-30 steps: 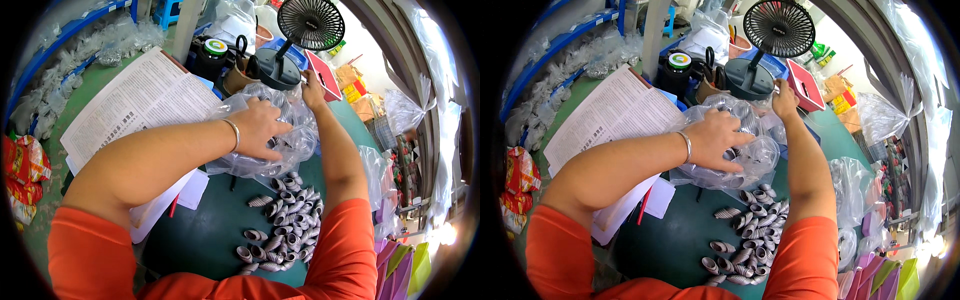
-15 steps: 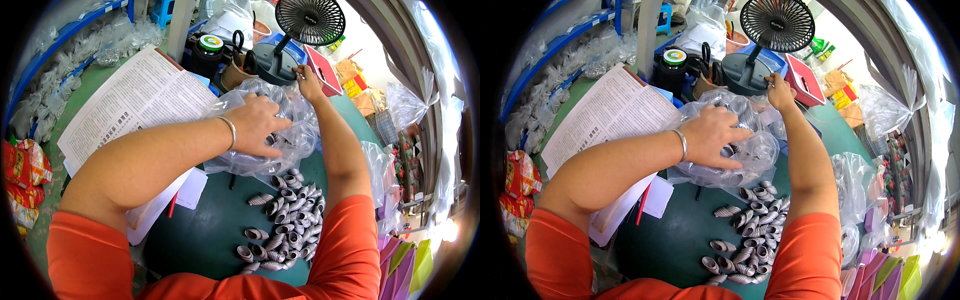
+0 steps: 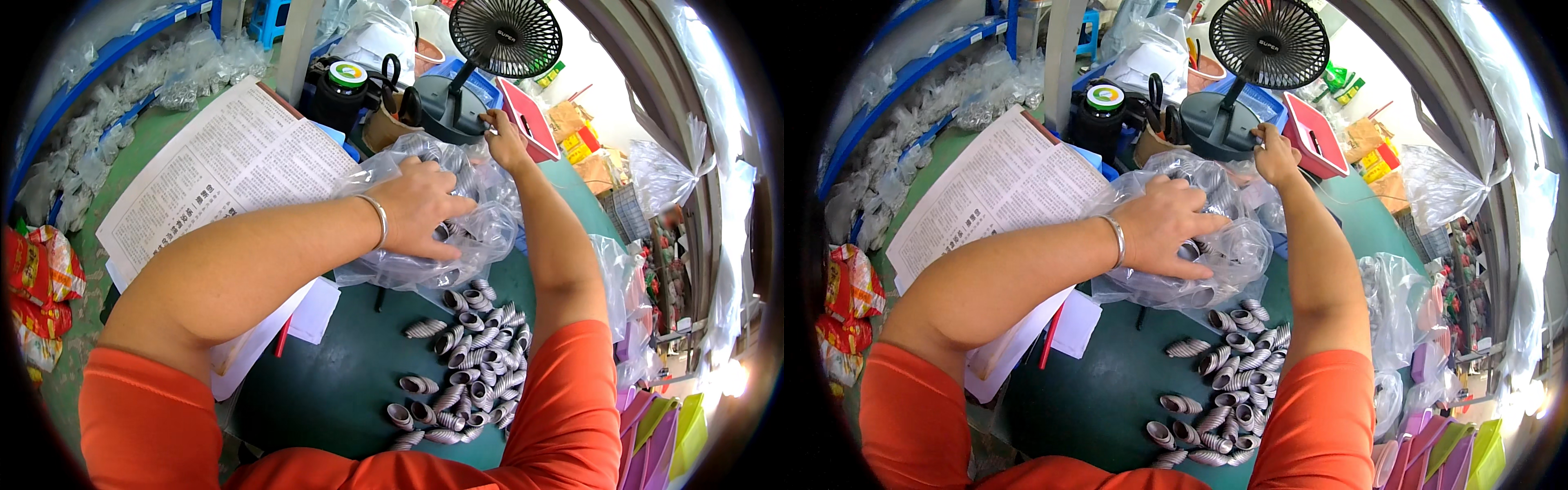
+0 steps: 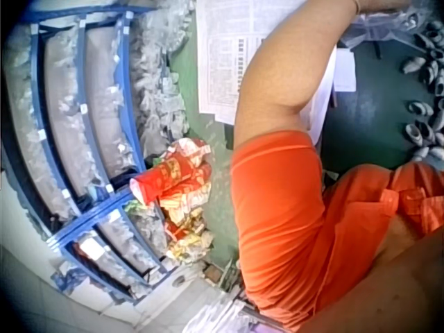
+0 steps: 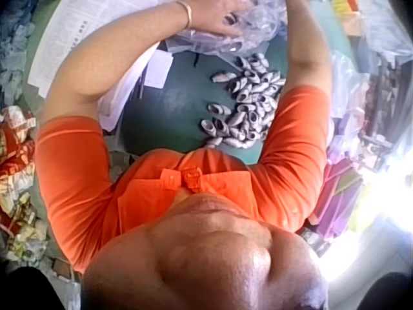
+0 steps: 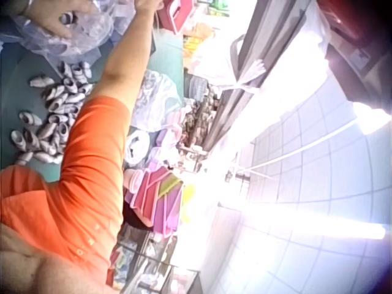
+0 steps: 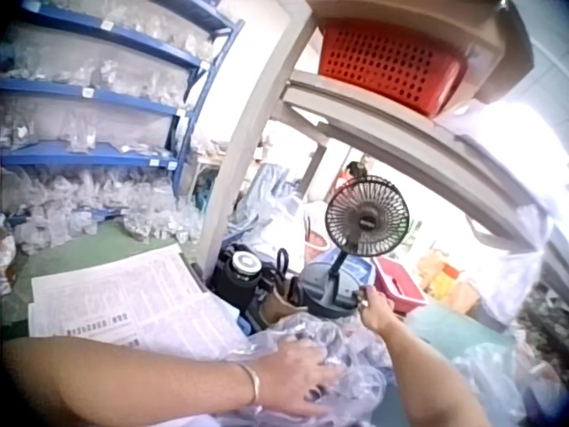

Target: The person repeatedly picks up two small metal spiral pieces from a pile on a green table and joins them together by hand. They occasionally use pliers to assist with joining or adjusting the pieces. The joined pieces are placed back onto the table, and the process continues with additional pieces from the pile.

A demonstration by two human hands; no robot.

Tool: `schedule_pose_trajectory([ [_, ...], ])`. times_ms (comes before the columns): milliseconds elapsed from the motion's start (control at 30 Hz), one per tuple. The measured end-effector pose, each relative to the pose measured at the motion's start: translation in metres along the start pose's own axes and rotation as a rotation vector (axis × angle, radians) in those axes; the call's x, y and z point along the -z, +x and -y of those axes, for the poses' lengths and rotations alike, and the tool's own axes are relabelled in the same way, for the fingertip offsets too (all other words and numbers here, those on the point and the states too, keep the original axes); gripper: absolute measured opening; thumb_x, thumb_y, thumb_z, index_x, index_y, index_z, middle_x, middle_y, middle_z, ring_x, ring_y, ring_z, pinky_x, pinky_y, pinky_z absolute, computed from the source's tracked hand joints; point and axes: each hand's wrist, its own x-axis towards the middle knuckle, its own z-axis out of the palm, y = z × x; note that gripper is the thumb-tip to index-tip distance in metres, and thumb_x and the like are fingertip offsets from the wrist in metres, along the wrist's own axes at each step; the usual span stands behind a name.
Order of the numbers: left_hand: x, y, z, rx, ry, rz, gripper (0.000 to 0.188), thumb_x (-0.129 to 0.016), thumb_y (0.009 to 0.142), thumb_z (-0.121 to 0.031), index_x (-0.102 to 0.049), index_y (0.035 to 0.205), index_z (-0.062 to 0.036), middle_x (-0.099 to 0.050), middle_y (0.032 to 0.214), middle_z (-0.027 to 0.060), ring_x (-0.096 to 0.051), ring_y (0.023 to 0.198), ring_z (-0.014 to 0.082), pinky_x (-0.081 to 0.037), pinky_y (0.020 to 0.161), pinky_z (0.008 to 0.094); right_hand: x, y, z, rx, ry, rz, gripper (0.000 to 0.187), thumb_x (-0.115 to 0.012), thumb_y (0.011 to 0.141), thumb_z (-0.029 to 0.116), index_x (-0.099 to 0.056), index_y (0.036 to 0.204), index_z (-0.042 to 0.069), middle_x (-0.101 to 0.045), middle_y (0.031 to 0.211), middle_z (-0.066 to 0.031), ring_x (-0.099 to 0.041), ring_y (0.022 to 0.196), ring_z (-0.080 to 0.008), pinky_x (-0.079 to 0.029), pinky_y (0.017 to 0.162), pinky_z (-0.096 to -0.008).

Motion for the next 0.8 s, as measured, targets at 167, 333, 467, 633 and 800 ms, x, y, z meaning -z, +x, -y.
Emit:
schedule_pose_trajectory([
  [167,0.0007,0.0004,-0.0009,0.009,0.0,0.017,0.059,-0.067,0.071,-0.058,-0.065,0.115,-0.0185,-0.056,0.087,0.0072,-0.054,0.085,0.026,-0.038,0.073,0.0401,-0.0029,0.0029,-0.0027,0.02,-0.043,-0.002,0.046,-0.055,0.085,0.016,-0.043,0.13,0.012,-0.057,0.133,0.0016,-0.047,0.127,-0.0267,-0.033,0.099,-0.0466],
  [333,0.0015,0.0,-0.0006,0.01,-0.013,0.023,0.058,-0.067,0.071,-0.058,-0.065,0.115,-0.0187,-0.056,0.087,0.007,-0.054,0.085,0.0258,-0.039,0.073,0.0398,-0.0047,0.0036,-0.0032,0.014,-0.046,0.008,0.046,-0.055,0.085,0.017,-0.043,0.129,0.013,-0.057,0.133,0.0016,-0.047,0.127,-0.0269,-0.032,0.099,-0.0486],
  [467,0.0017,-0.0005,-0.0014,0.007,0.0,0.009,0.058,-0.067,0.072,-0.058,-0.065,0.115,-0.0186,-0.056,0.088,0.0071,-0.054,0.086,0.0258,-0.039,0.073,0.0396,-0.0036,0.0023,-0.0001,0.0,-0.058,0.022,0.046,-0.055,0.085,0.018,-0.043,0.13,0.014,-0.057,0.134,0.0016,-0.046,0.127,-0.0264,-0.031,0.099,-0.0487],
  [633,0.0024,0.0005,-0.001,0.009,-0.012,0.023,0.059,-0.066,0.073,-0.058,-0.064,0.116,-0.0181,-0.056,0.089,0.0079,-0.054,0.087,0.0267,-0.039,0.074,0.04,-0.0025,0.0025,-0.0005,-0.006,-0.074,0.072,0.045,-0.054,0.086,0.018,-0.043,0.13,0.015,-0.055,0.135,0.0015,-0.047,0.127,-0.0245,-0.03,0.1,-0.0483],
  [800,0.004,0.0014,-0.0027,0.022,-0.009,0.054,0.059,-0.066,0.073,-0.058,-0.064,0.116,-0.0174,-0.057,0.089,0.0084,-0.054,0.088,0.0272,-0.039,0.076,0.0404,-0.001,0.0001,-0.0004,-0.011,-0.04,0.068,0.046,-0.054,0.087,0.019,-0.041,0.131,0.015,-0.054,0.137,0.0006,-0.044,0.131,-0.0243,-0.028,0.103,-0.0483],
])
